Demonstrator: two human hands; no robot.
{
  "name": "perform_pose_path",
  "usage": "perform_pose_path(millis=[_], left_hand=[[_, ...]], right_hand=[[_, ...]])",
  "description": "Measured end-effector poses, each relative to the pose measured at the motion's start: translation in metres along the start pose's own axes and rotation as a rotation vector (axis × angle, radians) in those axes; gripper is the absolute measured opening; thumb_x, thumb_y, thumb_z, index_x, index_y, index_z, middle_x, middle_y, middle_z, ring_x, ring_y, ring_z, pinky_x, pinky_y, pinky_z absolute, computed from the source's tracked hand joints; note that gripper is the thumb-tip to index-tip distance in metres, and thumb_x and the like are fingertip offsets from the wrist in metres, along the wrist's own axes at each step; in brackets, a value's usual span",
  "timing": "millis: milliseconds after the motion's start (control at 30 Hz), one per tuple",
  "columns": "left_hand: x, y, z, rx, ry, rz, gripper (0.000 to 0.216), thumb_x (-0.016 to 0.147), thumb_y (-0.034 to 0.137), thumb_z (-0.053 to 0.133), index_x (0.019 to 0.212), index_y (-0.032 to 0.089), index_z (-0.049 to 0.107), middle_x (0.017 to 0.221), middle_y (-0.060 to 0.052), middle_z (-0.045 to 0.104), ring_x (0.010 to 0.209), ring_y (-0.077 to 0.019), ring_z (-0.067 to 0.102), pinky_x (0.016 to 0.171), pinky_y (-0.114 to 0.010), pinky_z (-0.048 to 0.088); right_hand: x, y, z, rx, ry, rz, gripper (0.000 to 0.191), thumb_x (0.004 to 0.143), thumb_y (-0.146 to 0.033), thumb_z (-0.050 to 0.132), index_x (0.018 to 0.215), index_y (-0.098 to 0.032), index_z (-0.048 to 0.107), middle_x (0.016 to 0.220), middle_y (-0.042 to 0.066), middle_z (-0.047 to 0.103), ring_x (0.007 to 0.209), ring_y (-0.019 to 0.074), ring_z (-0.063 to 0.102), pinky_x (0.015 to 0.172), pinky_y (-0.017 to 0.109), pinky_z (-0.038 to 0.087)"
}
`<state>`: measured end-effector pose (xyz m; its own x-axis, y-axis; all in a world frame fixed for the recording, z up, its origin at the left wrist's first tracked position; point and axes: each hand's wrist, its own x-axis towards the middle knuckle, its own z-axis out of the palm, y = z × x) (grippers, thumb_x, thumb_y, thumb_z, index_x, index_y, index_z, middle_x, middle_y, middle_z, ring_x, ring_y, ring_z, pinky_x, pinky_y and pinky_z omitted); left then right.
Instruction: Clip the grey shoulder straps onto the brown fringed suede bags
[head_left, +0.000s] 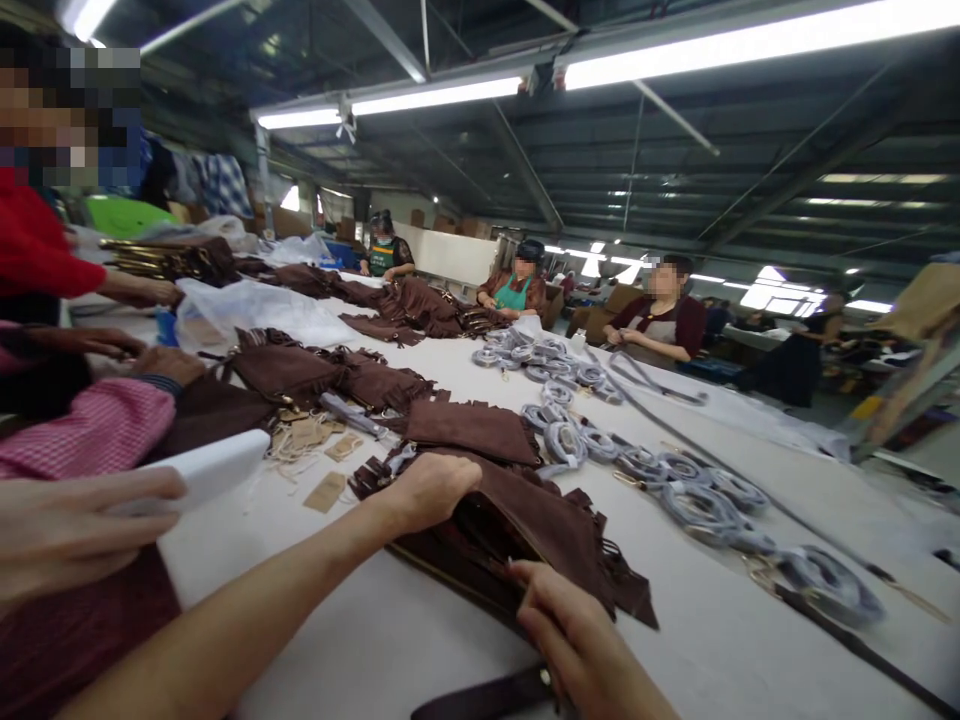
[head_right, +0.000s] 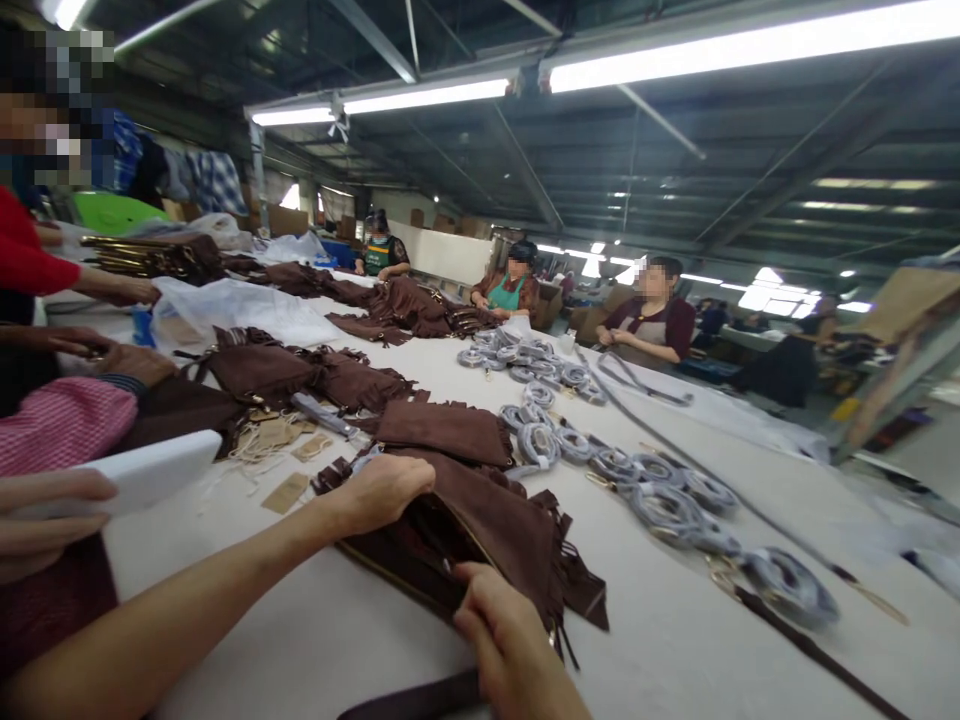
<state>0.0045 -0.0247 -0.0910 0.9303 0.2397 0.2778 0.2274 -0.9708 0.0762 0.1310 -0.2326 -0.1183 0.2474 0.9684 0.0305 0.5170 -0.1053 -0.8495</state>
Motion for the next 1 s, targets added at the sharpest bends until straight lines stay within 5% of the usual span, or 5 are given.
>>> perform_pose_path(millis=[233,367,600,800,1000], left_hand=[[-0.007,0.021,0.010,0.112,0.197,0.140,0.020,0.094,0.014,0.038,0.086,0.016,0.056,0.091,-0.007,0.061,0.082,-0.0199,0.054,0.076,-0.032,0.043],[-0.017,0.049,0.036,0.043,0.039,0.294,0.019,0.092,0.015,0.042,0.080,0.016,0.056,0.081,-0.006,0.061,0.074,-0.0183,0.055,0.070,-0.030,0.045],[-0.005,0.050,0.048,-0.253,-0.050,0.124,0.044,0.079,-0.001,0.043,0.118,0.018,0.051,0.112,-0.008,0.062,0.103,-0.0201,0.059,0.088,-0.030,0.049],[0.001,0.043,0.049,-0.224,-0.040,0.093,0.061,0.075,-0.001,0.046,0.133,0.019,0.041,0.123,-0.011,0.058,0.111,-0.0236,0.056,0.095,-0.035,0.047],[0.001,0.049,0.042,-0.116,-0.046,0.084,0.064,0.078,0.003,0.047,0.138,0.020,0.035,0.132,-0.010,0.053,0.114,-0.0255,0.053,0.097,-0.037,0.046]], right_hand=[[0.008,0.024,-0.021,-0.047,0.097,-0.030,0.032,0.089,-0.047,0.047,0.068,-0.023,0.053,0.089,0.009,0.069,0.105,0.0283,0.060,0.090,0.035,0.044],[0.003,0.024,-0.025,-0.003,0.090,-0.106,0.033,0.090,-0.045,0.047,0.068,-0.023,0.056,0.104,0.015,0.070,0.129,0.0323,0.044,0.097,0.039,0.040],[-0.002,0.022,-0.044,-0.028,0.038,-0.009,0.033,0.091,-0.045,0.045,0.075,-0.021,0.061,0.085,0.006,0.071,0.067,0.0185,0.062,0.065,0.028,0.048],[-0.005,0.025,-0.045,-0.330,0.012,-0.064,0.024,0.092,-0.031,0.040,0.091,-0.022,0.063,0.093,0.006,0.070,0.086,0.0224,0.065,0.074,0.031,0.046],[-0.004,0.041,-0.025,-0.526,0.115,-0.060,0.023,0.090,-0.031,0.036,0.071,-0.025,0.048,0.070,0.003,0.062,0.063,0.0208,0.060,0.057,0.030,0.040]])
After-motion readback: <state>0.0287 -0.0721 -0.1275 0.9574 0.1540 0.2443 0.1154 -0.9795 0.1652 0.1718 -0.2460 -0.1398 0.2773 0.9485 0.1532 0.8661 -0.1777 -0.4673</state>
